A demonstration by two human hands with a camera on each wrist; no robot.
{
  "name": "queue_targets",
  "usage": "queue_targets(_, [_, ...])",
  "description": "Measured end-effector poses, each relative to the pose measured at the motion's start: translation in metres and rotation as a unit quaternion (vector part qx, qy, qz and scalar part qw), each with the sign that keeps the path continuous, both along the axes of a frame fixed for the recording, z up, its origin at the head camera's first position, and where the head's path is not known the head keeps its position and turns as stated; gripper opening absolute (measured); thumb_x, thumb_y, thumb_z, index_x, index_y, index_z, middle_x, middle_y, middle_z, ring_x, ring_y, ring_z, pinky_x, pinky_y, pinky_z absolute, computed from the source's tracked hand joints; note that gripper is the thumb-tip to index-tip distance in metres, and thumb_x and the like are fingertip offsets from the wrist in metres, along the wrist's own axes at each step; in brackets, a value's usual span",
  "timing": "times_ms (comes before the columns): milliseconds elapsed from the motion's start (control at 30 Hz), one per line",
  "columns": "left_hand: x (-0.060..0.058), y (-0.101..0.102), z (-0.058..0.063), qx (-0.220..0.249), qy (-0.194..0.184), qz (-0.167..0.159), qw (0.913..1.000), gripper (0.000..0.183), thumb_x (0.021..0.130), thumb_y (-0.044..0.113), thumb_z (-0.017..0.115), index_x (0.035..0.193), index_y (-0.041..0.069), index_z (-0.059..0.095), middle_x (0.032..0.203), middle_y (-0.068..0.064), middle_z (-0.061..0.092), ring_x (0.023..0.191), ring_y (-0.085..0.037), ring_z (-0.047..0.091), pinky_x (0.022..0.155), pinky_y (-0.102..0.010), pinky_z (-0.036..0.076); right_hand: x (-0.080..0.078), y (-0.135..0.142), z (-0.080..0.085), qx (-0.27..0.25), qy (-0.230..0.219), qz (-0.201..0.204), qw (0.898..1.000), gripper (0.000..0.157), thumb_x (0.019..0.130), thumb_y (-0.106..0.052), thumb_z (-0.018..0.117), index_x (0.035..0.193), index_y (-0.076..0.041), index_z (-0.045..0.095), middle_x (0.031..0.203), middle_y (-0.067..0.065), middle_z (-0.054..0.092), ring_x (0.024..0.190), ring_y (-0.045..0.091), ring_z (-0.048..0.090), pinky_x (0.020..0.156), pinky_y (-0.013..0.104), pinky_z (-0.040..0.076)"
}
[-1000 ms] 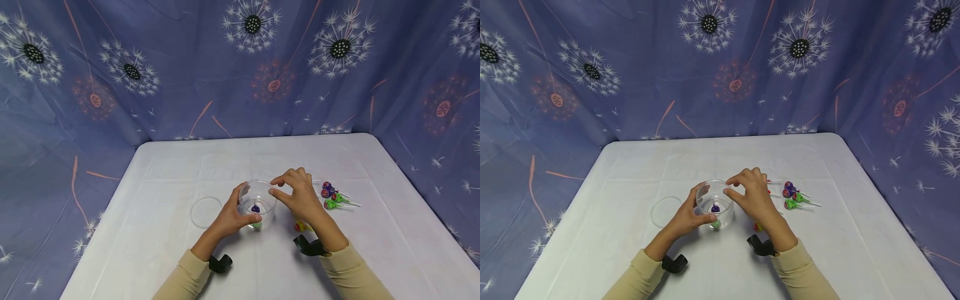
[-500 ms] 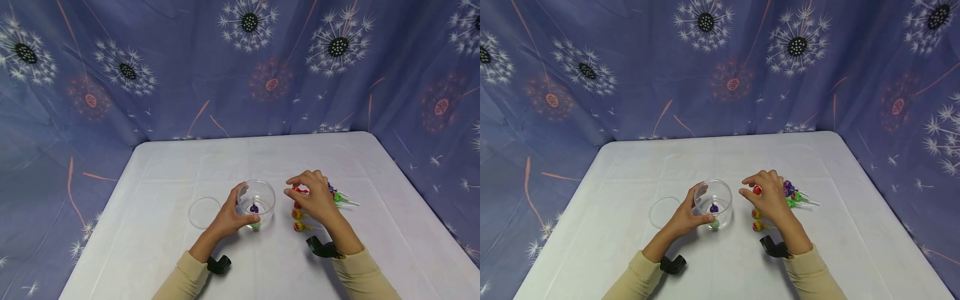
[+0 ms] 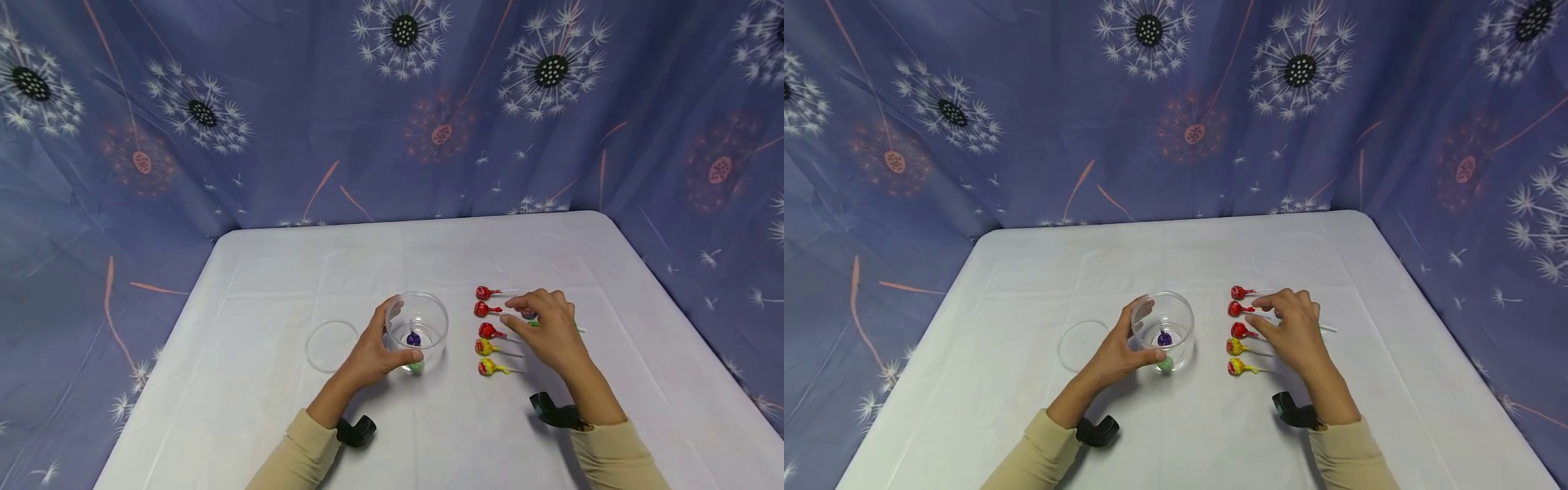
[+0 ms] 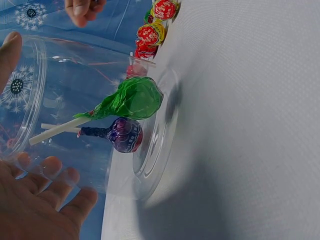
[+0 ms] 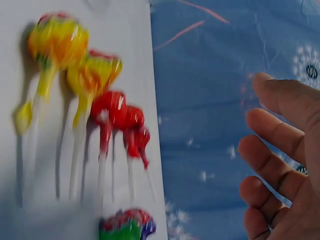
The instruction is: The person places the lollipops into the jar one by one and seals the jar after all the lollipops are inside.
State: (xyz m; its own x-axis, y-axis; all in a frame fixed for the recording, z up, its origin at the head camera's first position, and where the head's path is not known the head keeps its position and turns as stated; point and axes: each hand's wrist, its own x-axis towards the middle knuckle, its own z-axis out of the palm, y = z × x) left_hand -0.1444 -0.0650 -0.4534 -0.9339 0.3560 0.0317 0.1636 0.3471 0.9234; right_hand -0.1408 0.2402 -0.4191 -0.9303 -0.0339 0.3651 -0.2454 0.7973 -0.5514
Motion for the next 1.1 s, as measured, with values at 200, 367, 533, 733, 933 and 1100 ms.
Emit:
queue_targets(200, [0.0,0.002,0.004,-0.005,-0.01,-0.002,0.9999,0.099,0.073,0.025,0.081,0.149,0.029,0.017,0.153,-0.002,0.032,0.142,-0.027,0.03,0.113,-0.052,0.026,0.002,0.024,-0.006,0.04,-0.023,-0.033,0.998,0.025,0.076,-0.018,0.078,0.097,-0.007,0.071,0.094,0.015,0.061,0.094,0.03,0.04,0.073,0.04,0.02])
queue_targets(367, [0.008,0.003,0.026,-0.005,-0.02,-0.008,0.9997,0.099,0.075,0.019,0.08,0.15,0.017,0.017,0.153,-0.01,0.031,0.142,-0.032,0.028,0.114,-0.052,0.025,0.003,0.044,-0.015,0.08,-0.048,-0.047,0.995,0.029,0.076,-0.022,0.077,0.099,-0.006,0.07,0.099,0.02,0.062,0.093,0.036,0.04,0.071,0.043,0.021])
queue_targets(533, [0.013,0.003,0.038,-0.001,-0.022,-0.009,0.9997,0.096,0.075,0.02,0.079,0.15,0.013,0.019,0.153,-0.011,0.033,0.142,-0.031,0.029,0.114,-0.052,0.025,0.005,0.057,-0.024,0.089,-0.062,-0.048,0.993,0.029,0.076,-0.023,0.076,0.1,-0.007,0.07,0.101,0.021,0.062,0.092,0.038,0.041,0.071,0.044,0.022])
queue_targets(733, [0.0,0.001,0.004,0.001,-0.003,-0.001,1.0,0.099,0.071,0.035,0.082,0.148,0.032,0.019,0.152,-0.001,0.034,0.141,-0.024,0.032,0.113,-0.051,0.028,0.004,0.069,-0.028,0.078,-0.069,-0.045,0.994,0.029,0.078,-0.023,0.075,0.101,-0.006,0.07,0.103,0.023,0.061,0.094,0.039,0.041,0.073,0.048,0.022])
queue_targets(933, [-0.001,0.0,0.0,-0.003,-0.001,-0.002,1.0,0.101,0.07,0.038,0.082,0.148,0.029,0.018,0.152,0.002,0.034,0.14,-0.025,0.032,0.113,-0.052,0.028,0.006,0.078,-0.035,0.071,-0.071,-0.051,0.994,0.028,0.077,-0.018,0.075,0.099,-0.002,0.069,0.1,0.024,0.062,0.091,0.039,0.041,0.074,0.05,0.021])
queue_targets(1100, [-0.001,0.0,0.0,0.003,-0.006,-0.002,1.0,0.101,0.071,0.033,0.082,0.149,0.025,0.019,0.152,0.002,0.034,0.141,-0.024,0.032,0.113,-0.052,0.028,0.009,0.085,-0.039,0.071,-0.083,-0.056,0.992,0.027,0.079,-0.017,0.074,0.1,-0.003,0.068,0.101,0.024,0.062,0.092,0.038,0.041,0.075,0.051,0.02])
